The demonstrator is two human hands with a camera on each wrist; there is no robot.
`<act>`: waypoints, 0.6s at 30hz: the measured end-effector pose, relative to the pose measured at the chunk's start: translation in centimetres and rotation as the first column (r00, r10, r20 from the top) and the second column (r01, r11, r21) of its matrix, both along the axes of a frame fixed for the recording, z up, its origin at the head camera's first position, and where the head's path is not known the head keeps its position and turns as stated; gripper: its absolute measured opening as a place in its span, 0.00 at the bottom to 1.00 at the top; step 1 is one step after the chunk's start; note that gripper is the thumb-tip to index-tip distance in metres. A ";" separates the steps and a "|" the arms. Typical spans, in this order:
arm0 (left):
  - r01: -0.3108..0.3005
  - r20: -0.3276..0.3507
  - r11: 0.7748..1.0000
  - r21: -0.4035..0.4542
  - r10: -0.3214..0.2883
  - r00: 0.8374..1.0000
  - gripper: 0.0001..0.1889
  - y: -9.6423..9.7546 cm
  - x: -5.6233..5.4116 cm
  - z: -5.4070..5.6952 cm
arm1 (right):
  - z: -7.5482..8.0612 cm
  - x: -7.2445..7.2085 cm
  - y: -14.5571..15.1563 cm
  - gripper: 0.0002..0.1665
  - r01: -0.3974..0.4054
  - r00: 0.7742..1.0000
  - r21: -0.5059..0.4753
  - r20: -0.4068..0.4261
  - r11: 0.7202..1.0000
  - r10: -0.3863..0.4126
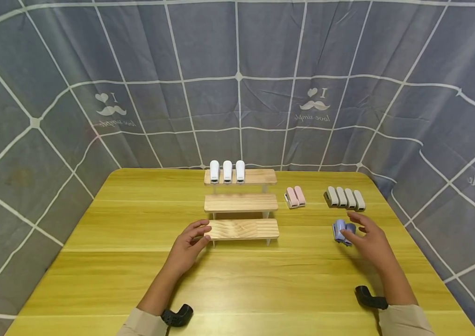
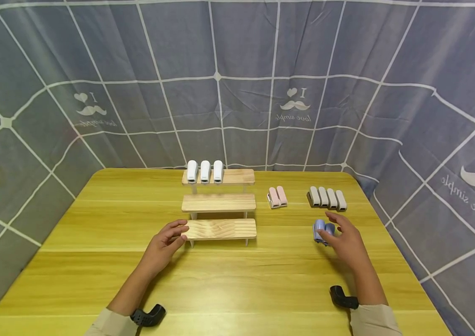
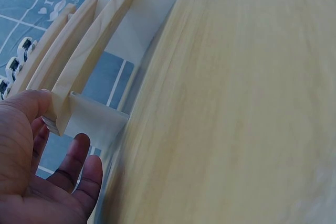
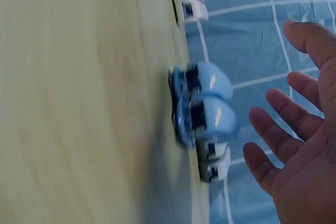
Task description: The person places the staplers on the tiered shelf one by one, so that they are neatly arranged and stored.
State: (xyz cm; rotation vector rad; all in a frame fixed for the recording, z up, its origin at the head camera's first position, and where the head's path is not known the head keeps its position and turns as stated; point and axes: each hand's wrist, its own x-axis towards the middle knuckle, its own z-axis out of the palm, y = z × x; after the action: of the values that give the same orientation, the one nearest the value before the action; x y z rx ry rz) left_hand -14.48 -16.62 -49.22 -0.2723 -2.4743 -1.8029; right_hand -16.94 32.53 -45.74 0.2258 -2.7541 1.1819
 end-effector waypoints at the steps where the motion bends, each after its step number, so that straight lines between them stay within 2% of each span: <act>1: 0.000 0.001 1.000 0.004 0.000 1.000 0.17 0.0 0.0 0.0 | -0.1 0.0 0.2 0.38 -0.001 1.000 0.004 -0.003 1.000 0.001; 5: 0.002 -0.004 1.000 0.002 -0.002 1.000 0.17 0.0 0.0 -0.1 | -0.5 0.0 1.0 0.38 -0.001 1.000 0.006 0.007 1.000 0.001; 12: 0.009 -0.004 1.000 0.001 -0.009 1.000 0.18 0.0 0.0 0.0 | -1.2 0.0 1.6 0.42 -0.010 0.994 -0.009 0.113 1.000 0.011; 18: 0.003 -0.003 1.000 -0.001 -0.003 1.000 0.17 0.0 -0.1 0.0 | -2.1 -0.1 2.0 0.43 -0.015 0.989 0.010 0.145 1.000 0.014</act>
State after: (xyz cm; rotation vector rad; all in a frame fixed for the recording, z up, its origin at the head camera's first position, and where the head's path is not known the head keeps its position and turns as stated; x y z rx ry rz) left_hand -14.53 -16.66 -49.24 -0.2786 -2.4749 -1.8011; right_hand -17.05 34.58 -47.79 0.1678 -2.8884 1.2340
